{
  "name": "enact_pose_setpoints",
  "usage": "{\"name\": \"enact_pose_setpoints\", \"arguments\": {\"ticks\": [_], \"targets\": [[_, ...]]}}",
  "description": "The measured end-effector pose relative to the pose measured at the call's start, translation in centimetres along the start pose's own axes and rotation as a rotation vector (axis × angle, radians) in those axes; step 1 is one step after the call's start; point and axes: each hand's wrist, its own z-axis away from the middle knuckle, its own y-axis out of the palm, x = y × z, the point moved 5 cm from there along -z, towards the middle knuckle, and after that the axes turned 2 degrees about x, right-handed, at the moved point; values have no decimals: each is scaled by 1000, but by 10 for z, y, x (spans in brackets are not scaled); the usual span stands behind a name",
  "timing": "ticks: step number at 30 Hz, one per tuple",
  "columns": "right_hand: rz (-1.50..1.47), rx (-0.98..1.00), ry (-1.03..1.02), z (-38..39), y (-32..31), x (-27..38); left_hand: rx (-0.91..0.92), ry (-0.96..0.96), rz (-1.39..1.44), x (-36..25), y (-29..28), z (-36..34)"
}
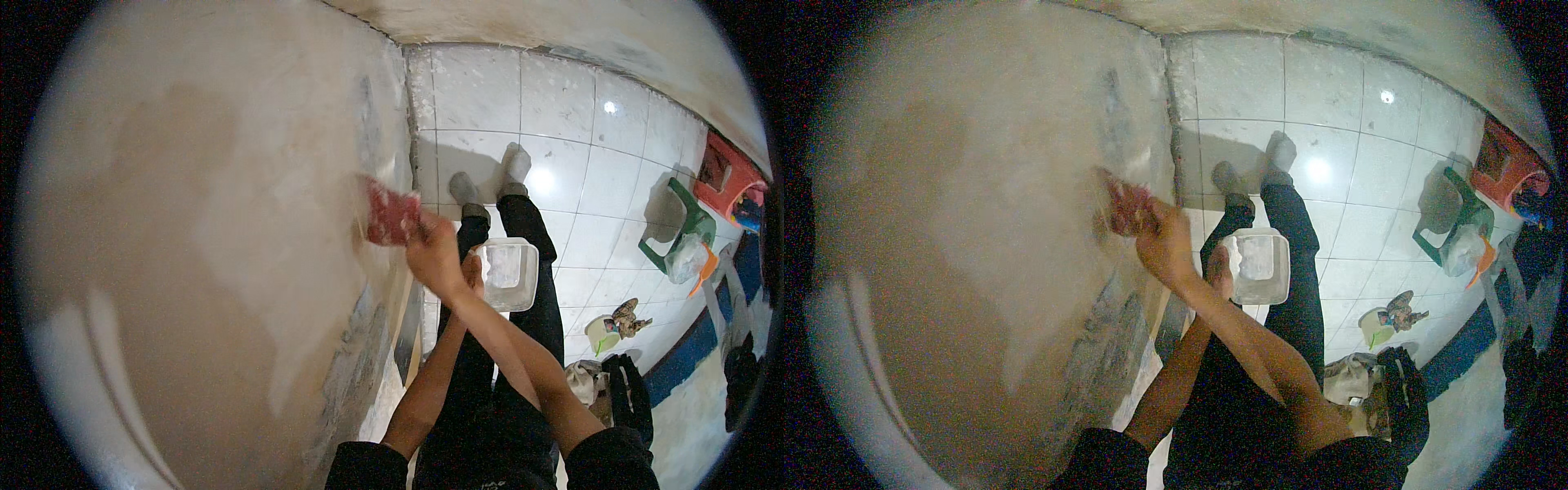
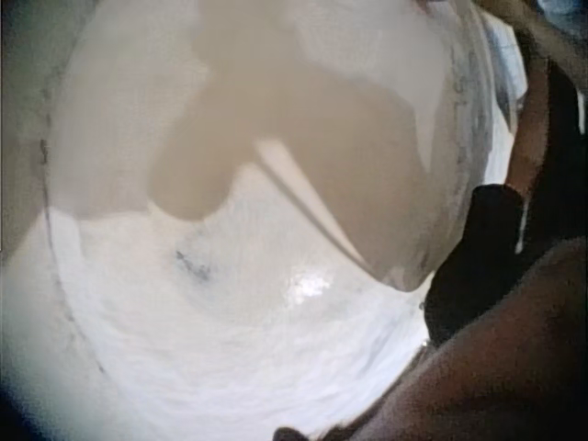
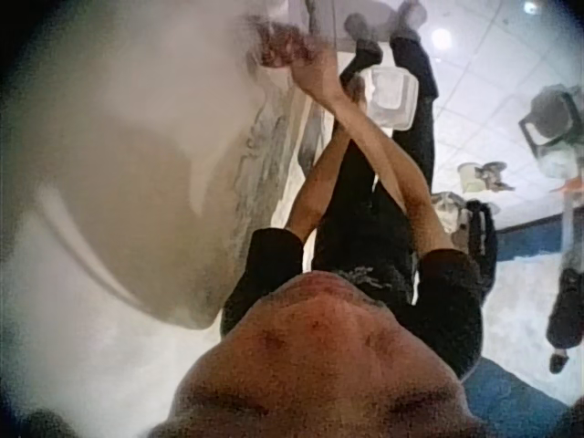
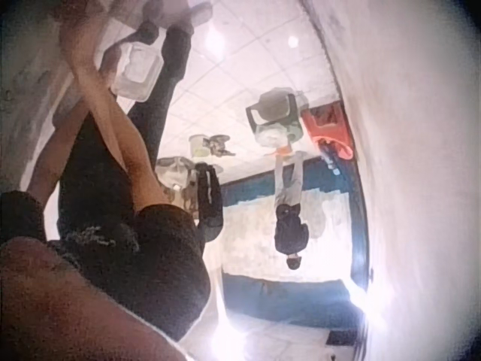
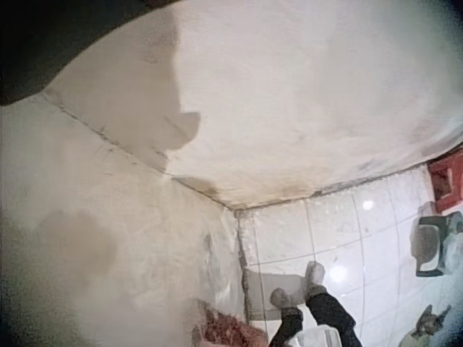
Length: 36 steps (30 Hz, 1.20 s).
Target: The person applies white patching compound to a damaged wall using a red putty knife, scooping the material from a small plastic container and smoothing it over the surface.
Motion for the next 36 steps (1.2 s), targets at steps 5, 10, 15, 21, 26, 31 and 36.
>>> {"name": "enact_pose_setpoints", "arguments": {"ticks": [5, 10, 15, 21, 26, 31, 36], "targets": [[319, -38, -18, -68, -10, -9, 54, -33, 96, -2, 3, -2], [252, 56, -156, -11, 34, 58, 41, -50, 130, 4, -6, 5], [122, 307, -25, 64, 23, 100, 64, -52, 153, 0, -3, 0], [331, 46, 30, 27, 16, 16, 42, -36, 70, -15, -2, 0], [299, 235, -72, 60, 61, 23, 36, -49, 49, -17, 10, -7], [145, 406, -14, 100, 11, 76, 104, -121, 157, -4, 22, -1], [317, -88, -88, 38, -9, 11, 142, 68, 3, -28, 18, -1]]}}
